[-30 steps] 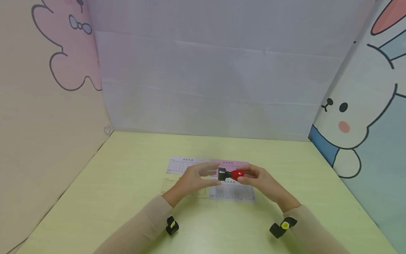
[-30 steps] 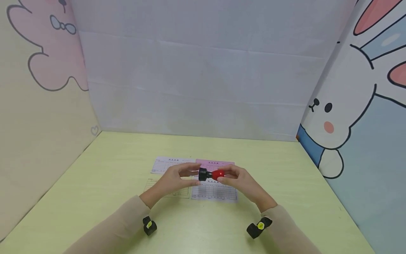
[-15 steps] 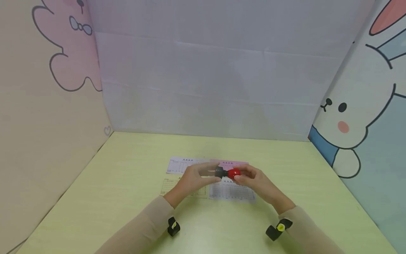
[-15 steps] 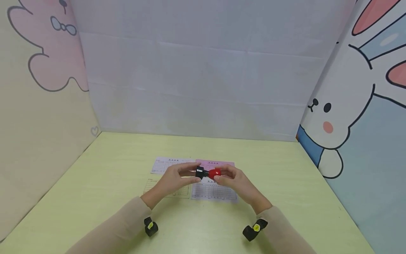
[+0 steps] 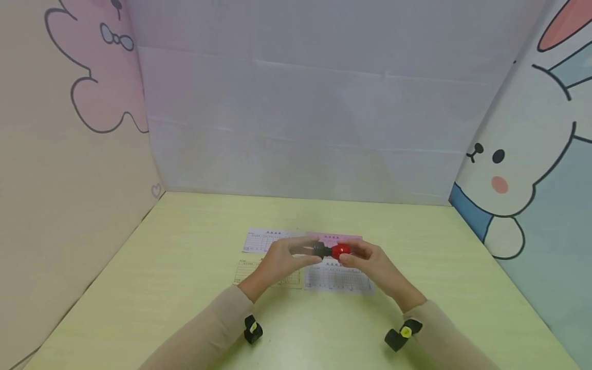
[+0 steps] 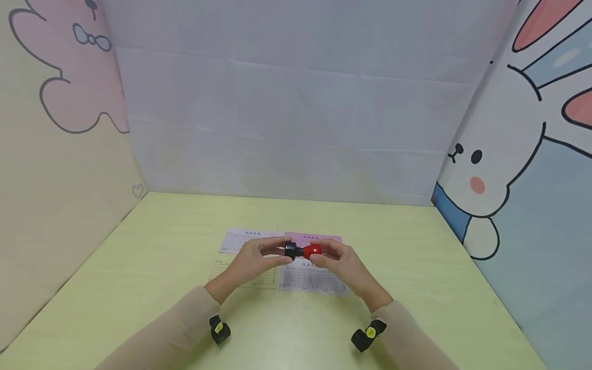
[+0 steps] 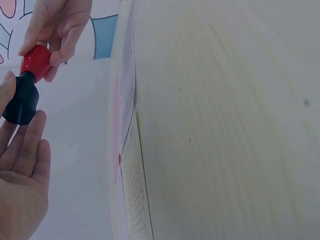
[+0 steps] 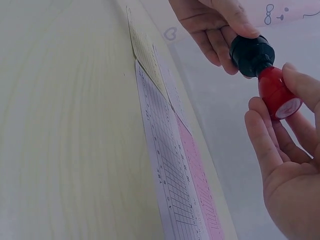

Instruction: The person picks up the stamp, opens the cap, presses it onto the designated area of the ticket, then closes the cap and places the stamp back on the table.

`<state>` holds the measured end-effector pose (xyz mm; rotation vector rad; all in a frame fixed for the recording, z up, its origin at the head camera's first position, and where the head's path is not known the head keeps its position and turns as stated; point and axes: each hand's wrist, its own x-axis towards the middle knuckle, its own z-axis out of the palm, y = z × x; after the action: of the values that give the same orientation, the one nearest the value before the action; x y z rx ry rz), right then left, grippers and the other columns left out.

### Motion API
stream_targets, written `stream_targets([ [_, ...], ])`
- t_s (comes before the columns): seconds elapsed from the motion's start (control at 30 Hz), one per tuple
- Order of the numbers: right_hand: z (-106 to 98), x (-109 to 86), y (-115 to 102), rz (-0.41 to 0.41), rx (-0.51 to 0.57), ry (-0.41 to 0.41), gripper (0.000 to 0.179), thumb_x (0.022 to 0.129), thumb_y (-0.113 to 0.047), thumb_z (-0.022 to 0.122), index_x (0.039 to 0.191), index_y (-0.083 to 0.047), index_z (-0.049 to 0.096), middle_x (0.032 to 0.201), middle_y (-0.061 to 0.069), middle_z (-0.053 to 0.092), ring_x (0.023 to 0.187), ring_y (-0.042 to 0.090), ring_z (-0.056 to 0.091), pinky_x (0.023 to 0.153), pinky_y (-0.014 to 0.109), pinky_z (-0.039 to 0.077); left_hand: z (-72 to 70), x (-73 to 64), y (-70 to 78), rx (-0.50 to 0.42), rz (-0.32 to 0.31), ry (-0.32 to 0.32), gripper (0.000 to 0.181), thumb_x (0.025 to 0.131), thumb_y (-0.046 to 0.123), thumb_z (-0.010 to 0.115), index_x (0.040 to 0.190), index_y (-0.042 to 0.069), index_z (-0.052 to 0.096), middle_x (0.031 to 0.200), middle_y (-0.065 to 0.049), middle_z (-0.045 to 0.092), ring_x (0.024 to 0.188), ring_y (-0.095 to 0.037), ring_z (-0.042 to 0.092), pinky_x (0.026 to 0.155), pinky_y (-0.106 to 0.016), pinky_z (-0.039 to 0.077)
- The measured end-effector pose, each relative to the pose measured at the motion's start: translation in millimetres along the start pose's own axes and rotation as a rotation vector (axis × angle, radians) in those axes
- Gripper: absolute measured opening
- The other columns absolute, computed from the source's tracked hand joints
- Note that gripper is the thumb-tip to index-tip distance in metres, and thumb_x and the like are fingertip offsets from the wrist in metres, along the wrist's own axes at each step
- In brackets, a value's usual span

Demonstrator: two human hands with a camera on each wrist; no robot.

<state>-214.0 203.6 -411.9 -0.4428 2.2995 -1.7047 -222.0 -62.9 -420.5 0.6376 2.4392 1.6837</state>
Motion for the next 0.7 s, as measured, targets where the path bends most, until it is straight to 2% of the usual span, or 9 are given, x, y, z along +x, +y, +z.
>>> stream_targets([
  [0.2, -1.7, 0.0, -1.0, 0.003, -0.023, -0.004, 0.051, 0.096, -0.030, 0.070, 0.139, -0.007, 0.057, 0.124, 0.011, 0.066, 0.112, 0.032, 0.063, 0.099, 0.043, 0.049, -1.2, -0.9, 1.3, 0.006, 0.003, -0.010, 0.051, 0.085, 0.050, 0.078, 0.133, 0.039, 0.064, 0.125, 0.016, 0.067, 0.106, -0.007, 0.066, 0.091, -0.044, 0.054],
  [0.43, -3.4, 0.0, -1.4, -0.012, -0.016, -0.031, 0.049, 0.096, -0.030, 0.070, 0.138, -0.007, 0.059, 0.124, 0.011, 0.067, 0.113, 0.037, 0.062, 0.101, 0.050, 0.048, -2.1, -0.7, 2.0, 0.013, 0.006, -0.021, 0.053, 0.085, 0.049, 0.079, 0.134, 0.035, 0.065, 0.122, 0.015, 0.068, 0.106, -0.007, 0.067, 0.090, -0.042, 0.055],
  [0.7, -11.1, -0.6, 0.8, -0.031, -0.028, -0.048, 0.051, 0.098, -0.027, 0.068, 0.142, -0.004, 0.054, 0.125, 0.012, 0.067, 0.114, 0.041, 0.062, 0.097, 0.037, 0.050, -2.8, -4.1, 4.1, -0.004, -0.010, -0.041, 0.057, 0.085, 0.046, 0.079, 0.137, 0.028, 0.064, 0.120, 0.013, 0.069, 0.109, -0.010, 0.066, 0.092, -0.046, 0.053],
])
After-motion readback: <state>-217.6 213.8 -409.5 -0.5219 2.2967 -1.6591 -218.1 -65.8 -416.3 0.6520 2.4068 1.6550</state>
